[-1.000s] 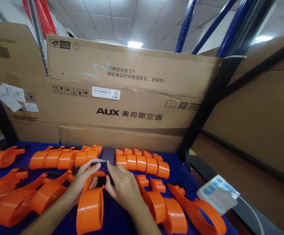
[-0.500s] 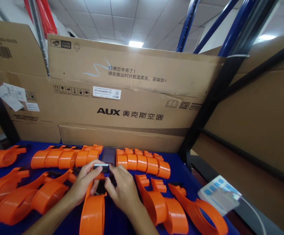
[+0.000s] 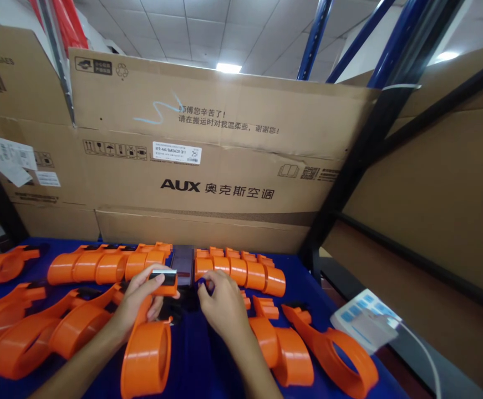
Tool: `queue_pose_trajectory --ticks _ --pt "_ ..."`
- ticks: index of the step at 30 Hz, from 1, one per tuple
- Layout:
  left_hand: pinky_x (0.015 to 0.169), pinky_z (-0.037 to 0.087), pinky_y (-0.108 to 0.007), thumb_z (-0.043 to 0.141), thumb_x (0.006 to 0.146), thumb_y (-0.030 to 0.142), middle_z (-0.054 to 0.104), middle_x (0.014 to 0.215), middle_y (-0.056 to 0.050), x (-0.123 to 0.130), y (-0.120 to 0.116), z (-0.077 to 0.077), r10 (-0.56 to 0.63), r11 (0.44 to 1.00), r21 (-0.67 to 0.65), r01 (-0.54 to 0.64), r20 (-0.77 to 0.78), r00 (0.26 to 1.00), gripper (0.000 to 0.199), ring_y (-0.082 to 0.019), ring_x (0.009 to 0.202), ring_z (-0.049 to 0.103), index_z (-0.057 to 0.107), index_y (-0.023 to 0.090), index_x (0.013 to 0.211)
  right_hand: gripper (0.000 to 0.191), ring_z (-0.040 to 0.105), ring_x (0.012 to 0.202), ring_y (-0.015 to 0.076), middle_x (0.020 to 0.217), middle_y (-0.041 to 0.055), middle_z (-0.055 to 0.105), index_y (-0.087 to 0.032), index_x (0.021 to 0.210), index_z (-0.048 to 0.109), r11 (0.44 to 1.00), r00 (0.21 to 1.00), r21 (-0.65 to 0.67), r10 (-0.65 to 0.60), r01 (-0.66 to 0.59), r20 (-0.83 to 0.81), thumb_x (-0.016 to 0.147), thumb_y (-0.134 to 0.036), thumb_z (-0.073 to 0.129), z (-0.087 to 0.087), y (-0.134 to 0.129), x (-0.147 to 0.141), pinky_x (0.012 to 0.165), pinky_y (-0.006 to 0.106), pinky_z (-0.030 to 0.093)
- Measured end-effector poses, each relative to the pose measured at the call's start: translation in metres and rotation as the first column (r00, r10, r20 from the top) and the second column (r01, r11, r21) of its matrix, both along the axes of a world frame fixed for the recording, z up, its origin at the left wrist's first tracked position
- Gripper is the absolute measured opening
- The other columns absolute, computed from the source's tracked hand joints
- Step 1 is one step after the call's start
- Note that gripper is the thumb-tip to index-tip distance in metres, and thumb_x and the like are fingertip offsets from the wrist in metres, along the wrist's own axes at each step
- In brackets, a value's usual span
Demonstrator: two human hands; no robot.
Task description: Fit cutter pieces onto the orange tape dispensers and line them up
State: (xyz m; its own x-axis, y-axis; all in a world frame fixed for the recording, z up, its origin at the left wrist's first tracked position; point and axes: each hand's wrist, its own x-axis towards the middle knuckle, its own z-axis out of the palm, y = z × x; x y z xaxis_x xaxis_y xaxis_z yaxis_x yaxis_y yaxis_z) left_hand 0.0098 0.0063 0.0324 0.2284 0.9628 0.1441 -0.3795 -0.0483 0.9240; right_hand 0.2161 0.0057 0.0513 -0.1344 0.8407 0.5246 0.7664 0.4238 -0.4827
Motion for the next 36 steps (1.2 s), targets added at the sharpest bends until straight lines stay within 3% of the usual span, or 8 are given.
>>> queue_pose_trajectory --ticks 7,11,13,16,19,22,30,36 --pt "0.034 0.030 -0.018 0.068 0.087 0.047 0.079 0.082 -0.010 0.001 0.001 0.001 -0.007 1.000 -0.029 0.007 -0.024 1.000 0.039 -0.005 0.031 0.039 0.058 0.018 0.110 0.013 0.063 0.068 0.0185 0.072 0.0005 0.068 -0.022 0.090 0.072 0.959 0.983 -0.258 -0.078 0.120 0.167 0.082 -0.017 0.062 0.006 -0.009 -0.001 0.059 0.026 0.034" --pt "0.034 0.030 -0.018 0.068 0.086 0.049 0.077 0.075 -0.007 0.003 0.000 -0.003 0.000 1.000 -0.025 -0.002 -0.091 0.996 0.040 -0.005 0.031 0.039 0.059 0.018 0.109 0.023 0.062 0.065 0.0183 0.069 -0.0004 0.066 -0.021 0.099 0.071 0.956 0.987 -0.254 -0.123 0.147 0.108 0.081 -0.012 0.060 0.004 -0.006 0.000 0.059 0.026 0.036" --pt "0.034 0.030 -0.017 0.067 0.087 0.051 0.075 0.072 -0.005 0.004 0.000 -0.004 0.017 1.000 -0.020 -0.020 -0.133 0.991 0.040 -0.005 0.032 0.039 0.060 0.018 0.108 0.021 0.065 0.072 0.0195 0.074 0.0010 0.068 -0.020 0.097 0.070 0.980 0.996 -0.178 -0.093 0.089 -0.012 0.083 -0.011 0.057 0.004 -0.005 -0.002 0.064 0.026 0.042" --pt "0.034 0.029 -0.017 0.065 0.088 0.053 0.074 0.071 -0.004 0.004 -0.001 -0.003 0.039 0.999 -0.002 -0.040 -0.177 0.983 0.039 -0.005 0.033 0.039 0.061 0.018 0.104 0.019 0.067 0.087 0.0208 0.090 0.0042 0.071 -0.021 0.103 0.070 0.995 0.976 -0.018 0.098 -0.103 -0.193 0.092 -0.017 0.055 0.008 -0.009 -0.007 0.079 0.029 0.050" --pt "0.033 0.028 -0.017 0.064 0.089 0.054 0.065 0.063 0.002 0.004 -0.001 -0.001 0.041 0.999 0.038 -0.034 -0.196 0.980 0.037 -0.004 0.032 0.037 0.063 0.019 0.101 0.030 0.066 0.098 0.0209 0.106 0.0062 0.069 -0.025 0.126 0.066 0.952 0.928 0.049 0.306 -0.303 -0.212 0.097 -0.024 0.057 0.013 -0.016 -0.015 0.089 0.032 0.052" --pt "0.033 0.026 -0.016 0.063 0.091 0.054 0.054 0.057 0.007 0.004 -0.002 0.000 0.037 0.998 0.063 -0.024 -0.209 0.977 0.037 -0.005 0.031 0.037 0.064 0.020 0.104 0.034 0.065 0.102 0.0211 0.111 0.0077 0.066 -0.027 0.132 0.064 0.923 0.908 0.035 0.384 -0.384 -0.168 0.098 -0.026 0.059 0.016 -0.022 -0.020 0.090 0.033 0.053" --pt "0.033 0.027 -0.018 0.065 0.086 0.059 0.059 0.055 0.004 -0.009 0.004 0.011 0.103 0.995 0.026 -0.100 -0.112 0.988 0.042 -0.006 0.031 0.037 0.065 0.017 0.095 0.025 0.066 0.094 0.0211 0.106 0.0068 0.070 -0.024 0.121 0.067 0.963 0.947 0.077 0.267 -0.257 -0.177 0.098 -0.026 0.058 0.011 -0.017 -0.016 0.086 0.034 0.054" --pt "0.036 0.029 -0.022 0.056 0.087 0.067 0.041 0.033 0.003 -0.021 0.006 0.020 0.203 0.978 -0.040 -0.204 -0.025 0.979 0.059 -0.010 0.031 0.039 0.067 0.012 0.069 0.019 0.065 0.104 0.0257 0.109 0.0066 0.072 -0.023 0.110 0.068 0.994 0.994 0.002 0.110 -0.110 -0.005 0.093 -0.024 0.062 0.004 -0.007 -0.013 0.093 0.039 0.051"
